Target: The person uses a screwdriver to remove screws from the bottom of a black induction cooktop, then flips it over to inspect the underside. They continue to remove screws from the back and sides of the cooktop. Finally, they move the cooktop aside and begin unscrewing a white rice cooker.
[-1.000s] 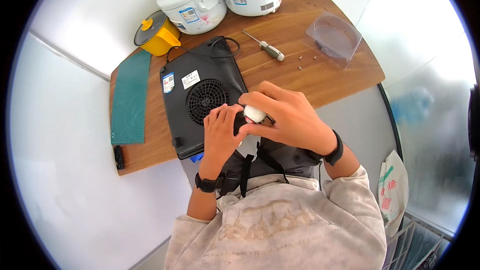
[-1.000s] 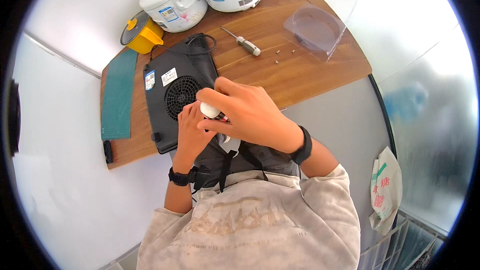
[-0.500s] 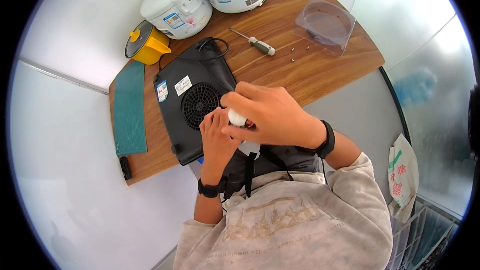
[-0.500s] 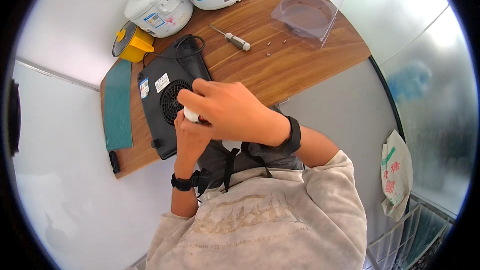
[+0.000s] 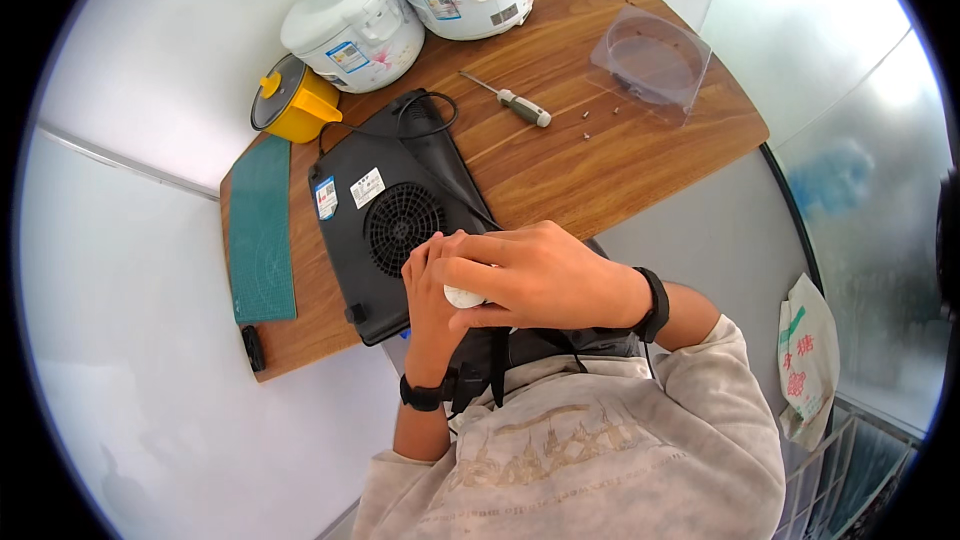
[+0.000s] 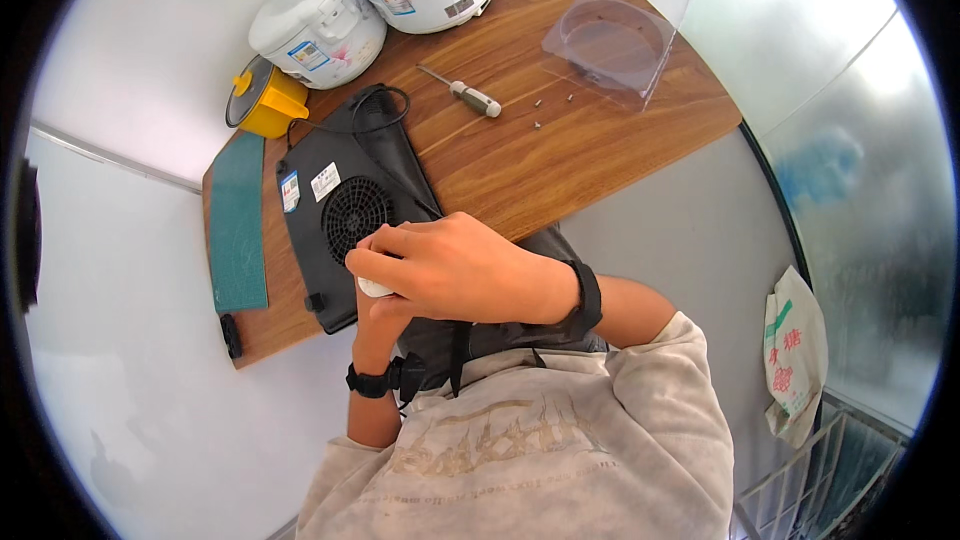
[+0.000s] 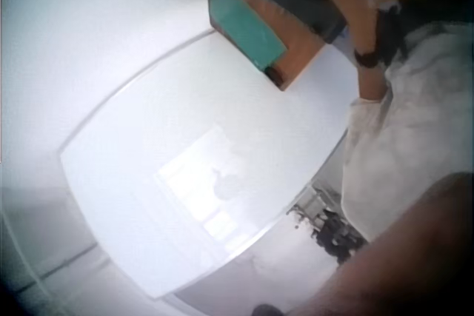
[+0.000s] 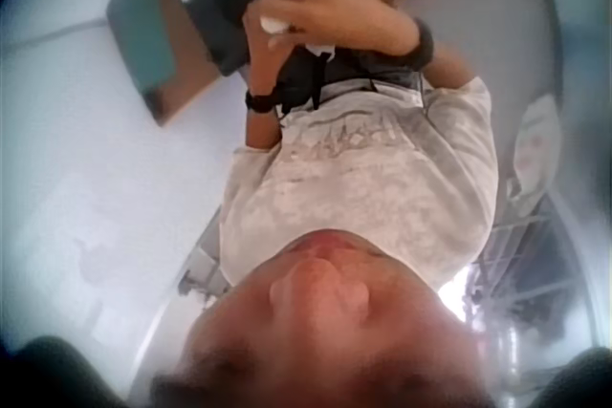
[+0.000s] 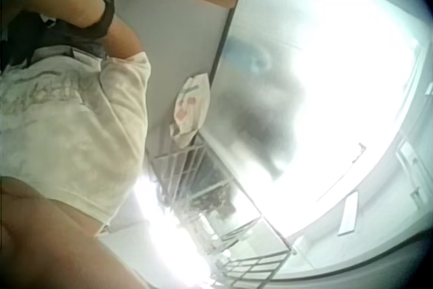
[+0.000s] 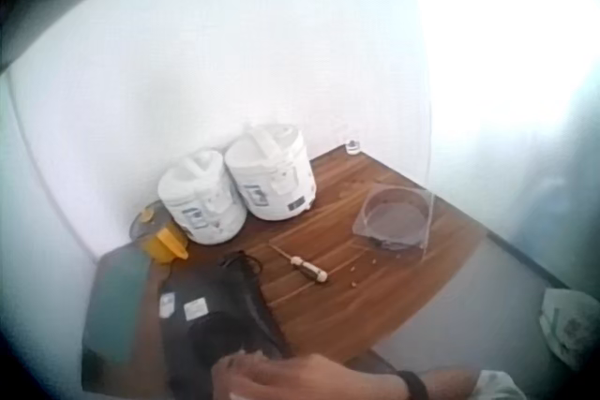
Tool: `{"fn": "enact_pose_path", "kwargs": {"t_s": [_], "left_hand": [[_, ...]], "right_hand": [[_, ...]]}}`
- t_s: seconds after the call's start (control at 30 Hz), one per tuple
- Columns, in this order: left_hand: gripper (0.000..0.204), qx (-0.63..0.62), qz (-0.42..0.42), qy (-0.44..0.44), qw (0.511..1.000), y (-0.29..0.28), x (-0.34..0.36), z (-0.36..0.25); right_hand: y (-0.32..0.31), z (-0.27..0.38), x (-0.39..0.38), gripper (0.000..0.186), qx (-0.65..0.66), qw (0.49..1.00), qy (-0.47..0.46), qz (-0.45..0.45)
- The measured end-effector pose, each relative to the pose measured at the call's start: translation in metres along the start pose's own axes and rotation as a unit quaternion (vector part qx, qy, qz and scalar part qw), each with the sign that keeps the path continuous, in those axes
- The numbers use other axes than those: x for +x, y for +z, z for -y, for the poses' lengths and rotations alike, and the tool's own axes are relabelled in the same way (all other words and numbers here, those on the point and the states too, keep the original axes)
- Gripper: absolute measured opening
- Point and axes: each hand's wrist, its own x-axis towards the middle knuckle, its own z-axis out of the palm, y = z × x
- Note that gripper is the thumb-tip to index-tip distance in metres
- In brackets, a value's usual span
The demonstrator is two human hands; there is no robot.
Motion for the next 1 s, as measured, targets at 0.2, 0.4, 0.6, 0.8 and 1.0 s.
{"fn": "enact_pose_path", "kwargs": {"t_s": [0.2,0.4,0.6,0.8,1.0], "left_hand": [[0.060,0.138,0.027,0.062,0.988,0.008,0.015,0.017],[0.064,0.202,0.033,0.068,0.976,0.014,0.009,0.022],[0.052,0.180,0.058,0.039,0.981,0.017,0.001,0.031],[0.050,0.138,-0.003,0.059,0.989,0.016,-0.003,0.019],[0.051,0.128,0.023,0.031,0.991,0.018,-0.003,0.023]], "right_hand": [[-0.004,-0.016,0.008,0.037,0.048,0.994,0.094,-0.016],[-0.004,-0.026,0.007,0.039,0.006,0.990,0.140,0.029],[-0.004,-0.023,0.000,0.035,0.085,0.991,0.086,0.054],[0.004,-0.018,0.004,0.039,-0.022,0.997,0.065,0.034],[0.011,-0.017,0.005,0.039,-0.088,0.995,0.031,-0.019]]}}
